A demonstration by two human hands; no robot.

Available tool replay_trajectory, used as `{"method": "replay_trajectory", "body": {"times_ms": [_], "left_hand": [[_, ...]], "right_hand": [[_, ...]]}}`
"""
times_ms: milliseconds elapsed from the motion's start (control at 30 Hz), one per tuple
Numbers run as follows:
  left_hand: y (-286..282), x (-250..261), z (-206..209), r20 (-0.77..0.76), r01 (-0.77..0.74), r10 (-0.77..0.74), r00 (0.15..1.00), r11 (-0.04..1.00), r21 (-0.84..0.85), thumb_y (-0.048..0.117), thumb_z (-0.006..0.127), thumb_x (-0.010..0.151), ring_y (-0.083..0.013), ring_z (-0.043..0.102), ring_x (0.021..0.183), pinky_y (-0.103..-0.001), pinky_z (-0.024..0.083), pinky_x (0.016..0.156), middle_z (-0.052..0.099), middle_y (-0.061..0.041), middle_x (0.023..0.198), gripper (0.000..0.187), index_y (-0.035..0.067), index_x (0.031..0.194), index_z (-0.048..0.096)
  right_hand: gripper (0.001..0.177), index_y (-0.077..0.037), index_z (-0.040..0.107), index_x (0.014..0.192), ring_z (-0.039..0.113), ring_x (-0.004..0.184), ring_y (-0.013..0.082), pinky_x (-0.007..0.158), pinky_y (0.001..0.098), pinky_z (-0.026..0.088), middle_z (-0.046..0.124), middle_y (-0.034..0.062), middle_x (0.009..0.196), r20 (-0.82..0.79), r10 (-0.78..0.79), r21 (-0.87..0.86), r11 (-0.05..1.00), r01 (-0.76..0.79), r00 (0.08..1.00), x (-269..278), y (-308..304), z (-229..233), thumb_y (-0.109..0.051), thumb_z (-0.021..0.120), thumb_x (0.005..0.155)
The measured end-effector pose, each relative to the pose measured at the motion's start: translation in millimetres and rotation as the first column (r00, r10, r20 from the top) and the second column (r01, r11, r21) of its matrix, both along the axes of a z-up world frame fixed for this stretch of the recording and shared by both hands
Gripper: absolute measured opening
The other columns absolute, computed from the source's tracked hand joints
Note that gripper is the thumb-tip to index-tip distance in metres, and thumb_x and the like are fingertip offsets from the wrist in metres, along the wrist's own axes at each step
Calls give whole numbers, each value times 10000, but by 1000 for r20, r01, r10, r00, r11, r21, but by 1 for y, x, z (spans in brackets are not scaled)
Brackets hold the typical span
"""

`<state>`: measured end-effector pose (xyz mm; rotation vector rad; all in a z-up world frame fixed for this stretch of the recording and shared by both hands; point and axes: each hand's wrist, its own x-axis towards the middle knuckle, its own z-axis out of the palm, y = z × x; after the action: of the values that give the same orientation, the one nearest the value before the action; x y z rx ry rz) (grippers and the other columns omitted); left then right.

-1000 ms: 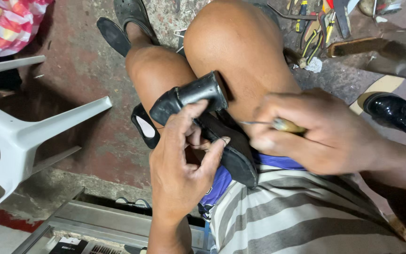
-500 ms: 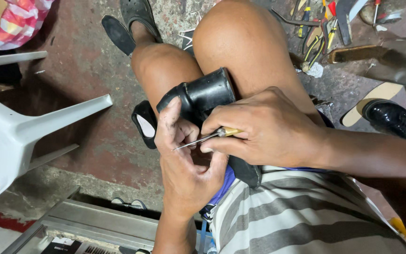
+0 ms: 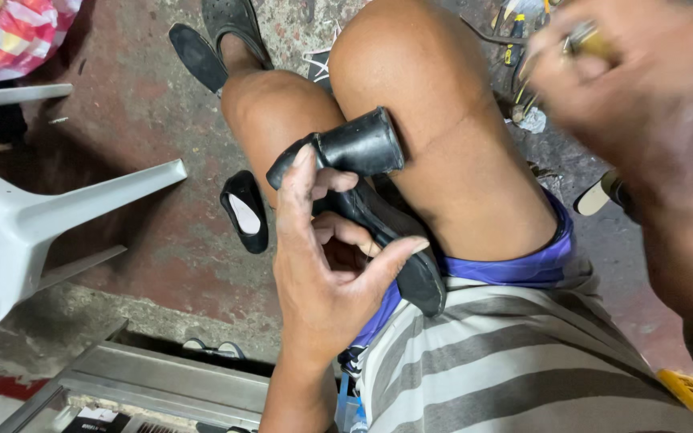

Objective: The person sits on the floor and repairs a black high-heeled shoe by stitching the sole to the heel with a needle and thread. They pull the thread tight, cut the excess with scissors, and then use a lighter to melt the thread end to secure the knot.

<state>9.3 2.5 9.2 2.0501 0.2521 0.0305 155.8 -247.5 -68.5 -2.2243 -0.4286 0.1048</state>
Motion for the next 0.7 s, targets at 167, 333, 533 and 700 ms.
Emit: {"method": "replay_trajectory", "body": {"times_ms": [167, 333, 533, 700], "left_hand": [[-3, 0, 0, -16, -69, 68, 998, 996, -64, 67, 956, 771, -55, 610, 701, -182, 521, 592, 604, -145, 1351, 1090, 15, 1599, 249], [-7, -7, 6, -5, -172, 172, 985, 984, 49, 3, 918, 777, -70, 595, 719, -185, 490, 570, 562, -146, 1296, 989, 12, 1560, 314], [-9, -13, 15, -15, -203, 214, 977, 944, 258, 3, 880, 829, -62, 597, 763, -187, 519, 618, 602, -68, 1055, 754, 9, 1471, 483], [-8, -18, 17, -140, -235, 266, 954, 950, 205, 0, 783, 902, -46, 581, 678, -186, 484, 574, 639, -19, 860, 486, 17, 1358, 615]], "right_hand": [[184, -11, 647, 1073, 470, 642, 50, 578, 231, 336, 526, -17, 758, -254, -204, 68, 971, 228, 946, -9, -37, -18, -130, 644, 1214], [170, -1, 691, 1179, 622, 906, 210, 788, 333, 487, 651, 107, 979, 133, -60, -87, 994, 71, 989, -18, -19, -2, -130, 581, 1177], [290, -61, 591, 1274, 685, 1097, 288, 916, 390, 568, 660, 141, 1232, 30, 240, 148, 959, -242, 970, -50, 40, 11, -87, 588, 985], [309, -71, 662, 1186, 708, 942, 285, 757, 386, 562, 704, 110, 1093, 70, 347, -45, 938, -345, 935, -47, 43, 15, -204, 742, 919]]}}
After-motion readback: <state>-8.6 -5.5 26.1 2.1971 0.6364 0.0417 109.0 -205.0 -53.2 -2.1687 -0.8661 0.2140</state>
